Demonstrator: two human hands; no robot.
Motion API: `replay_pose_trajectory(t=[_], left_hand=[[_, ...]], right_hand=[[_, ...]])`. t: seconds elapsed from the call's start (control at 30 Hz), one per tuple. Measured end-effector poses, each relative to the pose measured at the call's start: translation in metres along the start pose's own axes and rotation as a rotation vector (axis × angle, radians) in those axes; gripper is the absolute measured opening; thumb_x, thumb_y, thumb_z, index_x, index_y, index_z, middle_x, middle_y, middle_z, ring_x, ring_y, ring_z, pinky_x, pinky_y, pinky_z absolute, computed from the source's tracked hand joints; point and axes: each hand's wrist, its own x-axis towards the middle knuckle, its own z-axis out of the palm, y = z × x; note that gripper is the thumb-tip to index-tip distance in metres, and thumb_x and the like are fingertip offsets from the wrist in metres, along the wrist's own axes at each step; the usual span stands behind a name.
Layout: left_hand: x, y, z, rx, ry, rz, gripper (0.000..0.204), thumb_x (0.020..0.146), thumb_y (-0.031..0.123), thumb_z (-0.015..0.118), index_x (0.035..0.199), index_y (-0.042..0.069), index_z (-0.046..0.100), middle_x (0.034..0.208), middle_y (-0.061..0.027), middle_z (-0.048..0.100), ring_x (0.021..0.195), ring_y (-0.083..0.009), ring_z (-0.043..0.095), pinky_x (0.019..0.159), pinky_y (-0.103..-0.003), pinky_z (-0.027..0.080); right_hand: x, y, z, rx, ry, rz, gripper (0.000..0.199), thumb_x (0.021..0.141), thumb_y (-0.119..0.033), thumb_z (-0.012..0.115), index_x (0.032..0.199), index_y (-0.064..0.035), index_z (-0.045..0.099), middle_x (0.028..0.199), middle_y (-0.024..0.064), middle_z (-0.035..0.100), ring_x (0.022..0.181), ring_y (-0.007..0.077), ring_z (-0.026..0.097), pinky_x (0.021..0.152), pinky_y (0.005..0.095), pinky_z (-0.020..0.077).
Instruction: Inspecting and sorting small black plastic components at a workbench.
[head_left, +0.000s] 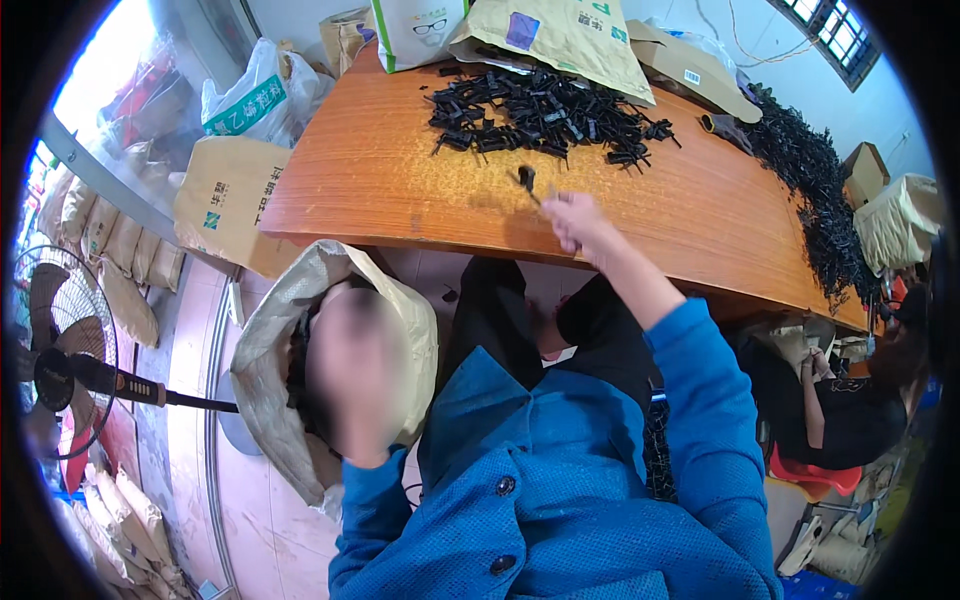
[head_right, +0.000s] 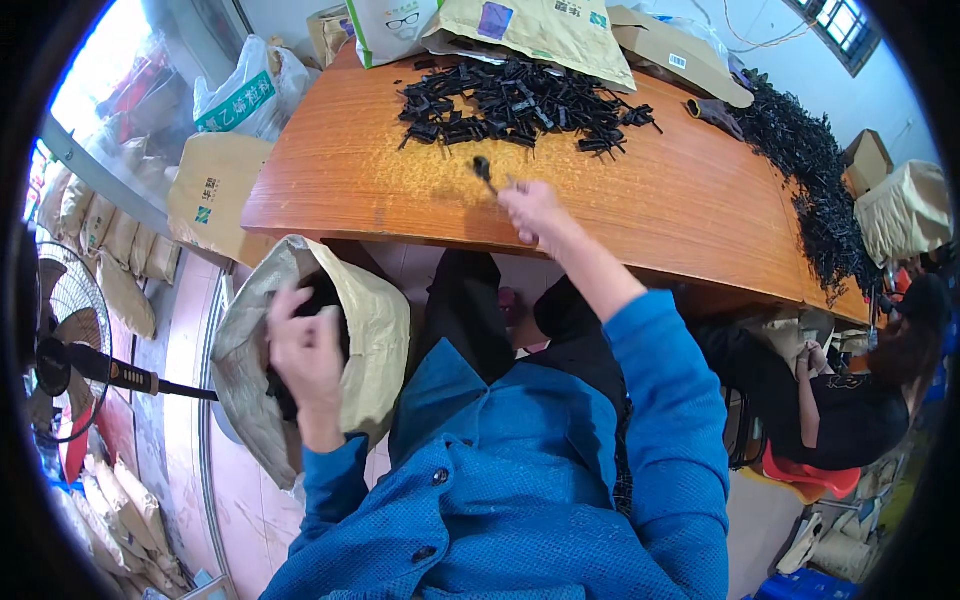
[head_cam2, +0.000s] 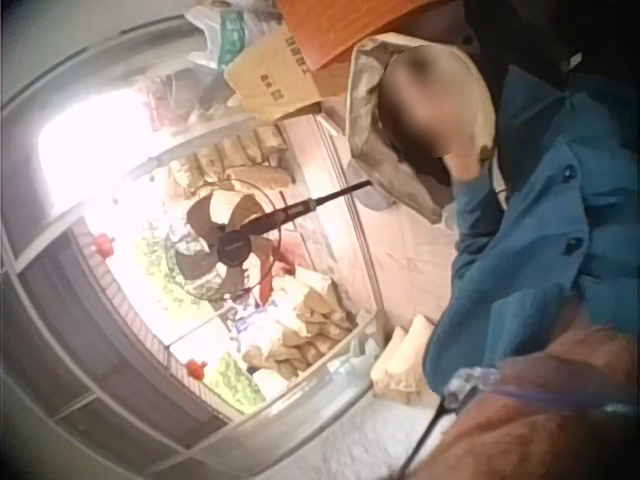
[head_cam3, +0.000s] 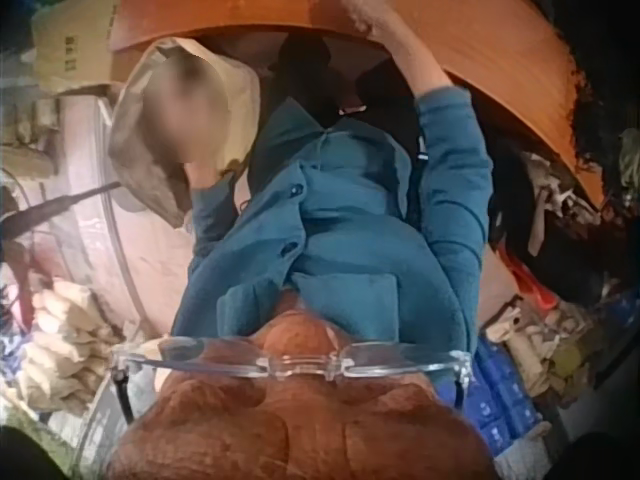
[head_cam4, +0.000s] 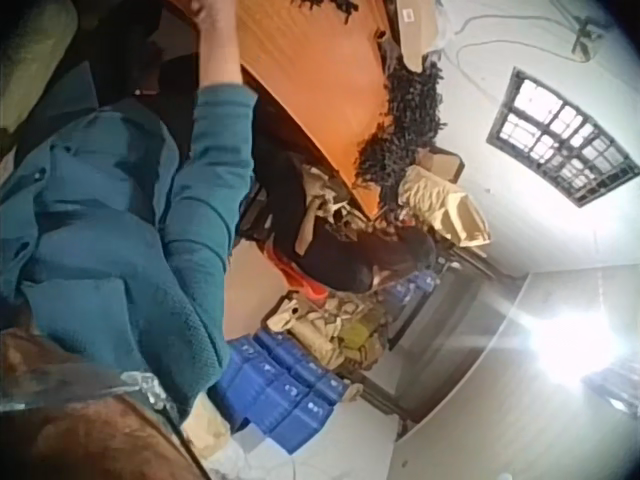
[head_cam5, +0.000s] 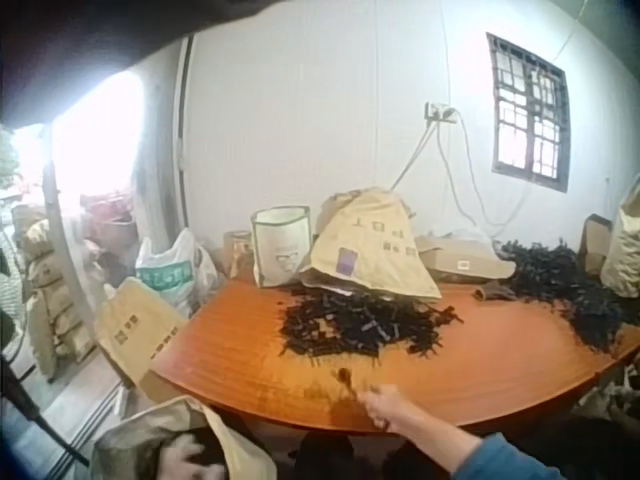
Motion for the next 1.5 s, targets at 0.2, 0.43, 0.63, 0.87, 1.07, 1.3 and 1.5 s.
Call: replay_pose_trajectory(t=[0.2,0.43,0.63,0.87,1.07,1.3,1.5], left_hand=[[-0.027,0.082,0.063,-0.298,-0.454,-0.019,0.074,0.070,0.002,0.073,0.136,0.010,0.042,0.126,-0.0152,0.048,0.074,-0.0231,0.061,0.068,-0.035,0.052],[-0.056,0.091,0.061,-0.410,-0.724,0.122,0.066,0.072,0.003,0.072,0.132,0.010,0.045,0.104,-0.0150,0.054,0.075,-0.0269,0.060,0.065,-0.038,0.051],[-0.060,0.101,0.062,-0.455,-0.840,0.052,0.058,0.075,-0.002,0.064,0.129,0.010,0.049,0.099,-0.0154,0.058,0.084,-0.0320,0.061,0.072,-0.039,0.051],[-0.065,0.105,0.067,-0.650,-0.922,-0.422,0.046,0.088,0.002,0.057,0.131,0.005,0.040,0.096,-0.0184,0.064,0.081,-0.0288,0.066,0.068,-0.037,0.052],[-0.086,0.091,0.076,-0.636,-0.934,-0.360,0.038,0.090,0.002,0.054,0.126,0.005,0.042,0.093,-0.0184,0.065,0.082,-0.0266,0.067,0.070,-0.034,0.052],[-0.089,0.094,0.074,-0.803,-0.858,-0.401,0.039,0.087,-0.004,0.051,0.125,0.004,0.046,0.093,-0.0054,0.062,0.075,-0.0088,0.057,0.064,-0.023,0.048],[-0.070,0.102,0.069,-0.954,-0.873,-0.602,0.039,0.089,-0.005,0.048,0.127,0.002,0.045,0.089,-0.0041,0.062,0.068,-0.0074,0.058,0.057,-0.020,0.045]], right_hand=[[-0.130,0.050,0.027,0.119,-0.355,0.117,0.013,0.088,-0.019,0.061,0.079,-0.0102,0.057,0.053,-0.0026,0.042,0.040,0.0074,0.036,0.037,0.0232,0.0256],[-0.172,0.099,0.014,0.342,-0.395,0.258,0.024,0.094,-0.028,0.056,0.075,-0.0145,0.051,0.055,-0.0057,0.038,0.044,0.0057,0.032,0.040,0.0241,0.0227],[-0.176,0.101,0.027,0.175,-0.279,-0.144,0.020,0.095,-0.027,0.056,0.089,-0.0090,0.061,0.068,-0.0050,0.050,0.061,0.0032,0.043,0.053,0.0218,0.0352],[-0.165,0.120,0.021,0.179,-0.216,-0.216,0.021,0.091,-0.019,0.062,0.103,-0.0034,0.055,0.085,-0.0008,0.057,0.077,0.0056,0.050,0.067,0.0223,0.0431],[-0.165,0.116,0.022,0.171,-0.248,-0.242,0.030,0.090,-0.017,0.063,0.113,-0.0011,0.052,0.096,0.0052,0.062,0.090,0.0102,0.058,0.079,0.0252,0.0475],[-0.158,0.129,0.026,0.001,-0.137,-0.350,0.022,0.088,-0.018,0.065,0.101,-0.0010,0.060,0.079,0.0016,0.061,0.073,0.0069,0.054,0.064,0.0239,0.0466],[-0.153,0.114,0.022,0.099,-0.188,-0.282,0.015,0.089,-0.016,0.063,0.088,-0.0034,0.056,0.072,-0.0016,0.056,0.064,0.0040,0.049,0.055,0.0217,0.0419]])
